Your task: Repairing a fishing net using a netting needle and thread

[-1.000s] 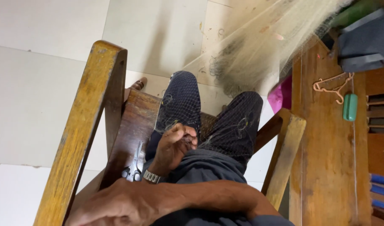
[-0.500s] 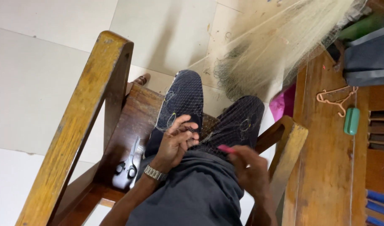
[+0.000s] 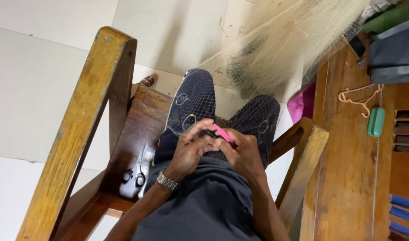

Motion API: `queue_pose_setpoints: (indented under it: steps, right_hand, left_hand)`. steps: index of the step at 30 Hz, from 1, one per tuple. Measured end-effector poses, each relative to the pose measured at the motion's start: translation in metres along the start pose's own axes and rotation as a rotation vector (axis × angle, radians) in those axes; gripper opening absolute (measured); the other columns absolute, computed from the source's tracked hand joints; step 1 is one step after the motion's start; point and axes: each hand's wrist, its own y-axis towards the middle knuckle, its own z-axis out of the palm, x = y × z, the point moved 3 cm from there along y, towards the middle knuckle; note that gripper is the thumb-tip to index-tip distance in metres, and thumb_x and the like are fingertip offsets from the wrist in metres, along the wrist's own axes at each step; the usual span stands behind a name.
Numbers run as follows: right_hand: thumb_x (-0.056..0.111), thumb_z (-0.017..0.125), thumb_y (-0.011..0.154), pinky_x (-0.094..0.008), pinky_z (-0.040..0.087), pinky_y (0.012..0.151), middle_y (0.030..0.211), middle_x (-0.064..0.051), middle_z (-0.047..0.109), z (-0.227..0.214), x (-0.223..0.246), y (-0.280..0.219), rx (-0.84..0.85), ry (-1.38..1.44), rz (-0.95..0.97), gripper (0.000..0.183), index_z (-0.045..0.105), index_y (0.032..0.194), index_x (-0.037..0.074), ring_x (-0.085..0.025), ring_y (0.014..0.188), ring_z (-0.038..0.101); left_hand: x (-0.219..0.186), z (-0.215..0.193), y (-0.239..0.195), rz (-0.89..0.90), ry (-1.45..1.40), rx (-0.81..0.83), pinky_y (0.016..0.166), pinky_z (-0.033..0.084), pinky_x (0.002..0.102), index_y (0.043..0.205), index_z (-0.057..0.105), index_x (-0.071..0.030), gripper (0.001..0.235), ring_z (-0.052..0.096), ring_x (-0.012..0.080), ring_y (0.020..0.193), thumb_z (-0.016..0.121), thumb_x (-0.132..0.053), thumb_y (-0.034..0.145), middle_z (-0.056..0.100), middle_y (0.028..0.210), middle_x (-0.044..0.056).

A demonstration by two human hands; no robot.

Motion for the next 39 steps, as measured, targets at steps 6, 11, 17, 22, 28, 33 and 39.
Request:
queue_pose_setpoints:
  steps: [6,11,17,22,28,33,39]
  right_hand:
    - [0.009,0.069,0.069,-0.030,0.038,0.040,0.043,-0.009,0.049,0.005,-0.001,0.011,0.110,-0.018,0.016,0.004,0.070,0.073,0.011,-0.016,0.039,0.048]
    - [0.008,0.067,0.071,-0.025,0.038,0.041,0.046,-0.006,0.052,0.003,-0.032,0.008,0.091,0.059,0.032,0.003,0.067,0.070,0.011,-0.010,0.042,0.045]
    - [0.006,0.063,0.076,-0.025,0.040,0.044,0.049,-0.006,0.054,0.005,-0.006,0.016,0.070,0.112,0.040,0.006,0.066,0.071,0.009,-0.013,0.045,0.048]
    - [0.010,0.062,0.077,-0.025,0.039,0.045,0.050,-0.005,0.053,0.005,-0.020,0.011,0.024,0.138,0.098,0.006,0.065,0.072,0.009,-0.011,0.048,0.046]
    - [0.013,0.064,0.078,-0.025,0.037,0.045,0.049,-0.004,0.053,-0.002,-0.017,0.013,0.021,0.070,0.102,0.005,0.066,0.074,0.010,-0.010,0.047,0.044]
    - [0.014,0.066,0.077,-0.025,0.038,0.044,0.050,-0.005,0.056,-0.001,-0.002,0.014,0.058,0.041,0.071,0.003,0.069,0.078,0.012,-0.011,0.046,0.047]
    - [0.007,0.068,0.072,-0.030,0.038,0.040,0.046,-0.010,0.050,0.013,-0.006,0.017,0.106,-0.062,-0.015,0.002,0.068,0.074,0.008,-0.022,0.039,0.048]
  left_hand:
    - [-0.005,0.006,0.000,0.040,0.030,0.021,0.067,0.059,0.046,0.122,0.049,0.006,0.041,0.067,0.0261,0.070,0.051,0.008,0.081,0.053,0.105,0.016]
    - [-0.007,0.009,-0.002,0.038,0.010,0.022,0.065,0.060,0.044,0.122,0.048,0.008,0.040,0.066,0.0266,0.067,0.046,0.009,0.082,0.053,0.099,0.019]
    - [-0.010,0.012,0.000,0.043,-0.031,-0.005,0.061,0.060,0.047,0.122,0.048,0.007,0.040,0.065,0.0292,0.063,0.049,0.009,0.082,0.054,0.082,0.019]
    - [-0.017,0.014,-0.001,0.054,-0.049,-0.017,0.060,0.060,0.048,0.122,0.048,0.006,0.041,0.064,0.0288,0.063,0.050,0.009,0.081,0.054,0.078,0.018]
    - [-0.023,0.014,-0.002,0.066,-0.079,-0.019,0.061,0.060,0.050,0.123,0.048,0.005,0.043,0.062,0.0272,0.064,0.051,0.010,0.080,0.054,0.077,0.018]
    - [-0.021,0.012,-0.002,0.055,-0.089,-0.002,0.062,0.060,0.050,0.123,0.048,0.005,0.044,0.059,0.0247,0.066,0.051,0.010,0.080,0.053,0.077,0.018]
    - [-0.021,0.010,-0.002,0.079,-0.096,0.017,0.063,0.060,0.051,0.123,0.048,0.006,0.045,0.058,0.0228,0.065,0.053,0.008,0.078,0.053,0.078,0.018]
